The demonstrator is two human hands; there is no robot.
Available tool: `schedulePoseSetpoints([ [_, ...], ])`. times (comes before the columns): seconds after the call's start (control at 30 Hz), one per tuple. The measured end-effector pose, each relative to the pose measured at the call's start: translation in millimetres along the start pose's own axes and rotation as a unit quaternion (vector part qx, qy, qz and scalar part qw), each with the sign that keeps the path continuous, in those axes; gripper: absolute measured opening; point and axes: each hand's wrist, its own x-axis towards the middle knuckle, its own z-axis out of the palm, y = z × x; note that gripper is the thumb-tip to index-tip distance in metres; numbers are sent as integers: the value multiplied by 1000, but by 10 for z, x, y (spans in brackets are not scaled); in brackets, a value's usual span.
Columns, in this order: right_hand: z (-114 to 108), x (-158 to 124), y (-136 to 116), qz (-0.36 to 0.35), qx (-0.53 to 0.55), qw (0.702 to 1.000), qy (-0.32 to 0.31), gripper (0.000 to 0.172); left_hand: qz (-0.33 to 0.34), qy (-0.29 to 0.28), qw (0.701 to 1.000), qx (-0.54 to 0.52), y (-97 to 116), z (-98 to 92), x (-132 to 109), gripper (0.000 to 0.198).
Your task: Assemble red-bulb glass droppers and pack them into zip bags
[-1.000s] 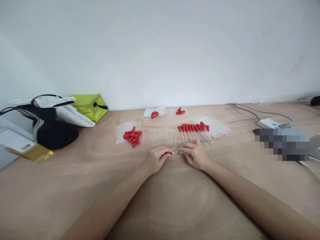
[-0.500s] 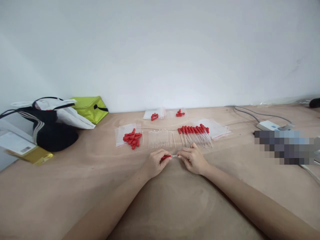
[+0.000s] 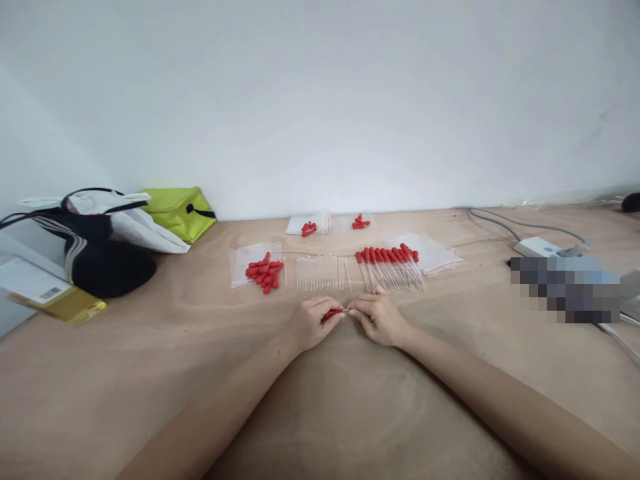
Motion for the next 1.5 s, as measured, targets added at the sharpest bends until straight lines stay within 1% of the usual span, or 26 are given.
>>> schedulePoseSetpoints([
  [0.17, -41, 43, 17, -1, -6, 1000, -14, 26, -29, -2, 1000, -9, 3, -24, 35, 13],
  [0.3, -132, 65, 12, -30, -93, 995, -20, 21, -52, -4, 998, -20, -3, -54, 48, 11],
  [0.37, -178, 70, 33, -34, -142, 989, -16, 19, -66, 17, 998, -18, -21, -61, 45, 12],
  [0.4, -195, 75, 58, -23, -157, 987, -8, 19, -77, 37, 996, -11, -33, -62, 42, 17],
  [0.47, -212, 98, 137, 36, -163, 986, 26, 19, -100, 82, 992, 11, -58, -61, 35, 31],
  [0.5, -211, 120, 186, 81, -156, 983, 51, 20, -108, 95, 989, 21, -68, -59, 32, 36],
  [0.53, -202, 148, 238, 132, -146, 978, 75, 20, -109, 94, 989, 27, -76, -58, 29, 38],
  [0.6, -168, 221, 328, 229, -131, 958, 111, 22, -99, 67, 992, 32, -84, -55, 23, 35],
  [0.67, -121, 305, 380, 299, -135, 936, 126, 23, -83, 28, 996, 30, -84, -53, 18, 29],
  [0.73, -74, 386, 391, 341, -156, 918, 131, 24, -76, 6, 997, 25, -83, -53, 14, 25],
  [0.8, -38, 452, 378, 361, -173, 908, 127, 23, -77, -3, 997, 21, -81, -54, 14, 23],
  [0.93, -5, 523, 358, 380, -188, 899, 108, 18, -77, -13, 997, 24, -79, -63, 22, 20],
  [1.07, 3, 528, 384, 379, -193, 901, 90, 17, -71, -16, 997, 23, -81, -65, 23, 16],
  [1.23, 16, 511, 369, 374, -194, 902, 96, 19, -77, -7, 996, 39, -78, -56, 20, 13],
  [1.3, 30, 514, 327, 360, -191, 908, 94, 21, -100, 14, 993, 66, -84, -60, 26, 10],
  [1.37, 52, 526, 274, 348, -187, 914, 90, 23, -136, 49, 984, 108, -108, -80, 37, 6],
  [1.43, 77, 543, 227, 343, -179, 918, 82, 25, -178, 84, 966, 167, -157, -124, 49, 7],
  [1.5, 97, 561, 196, 345, -172, 920, 69, 27, -223, 119, 939, 233, -232, -197, 61, 8],
])
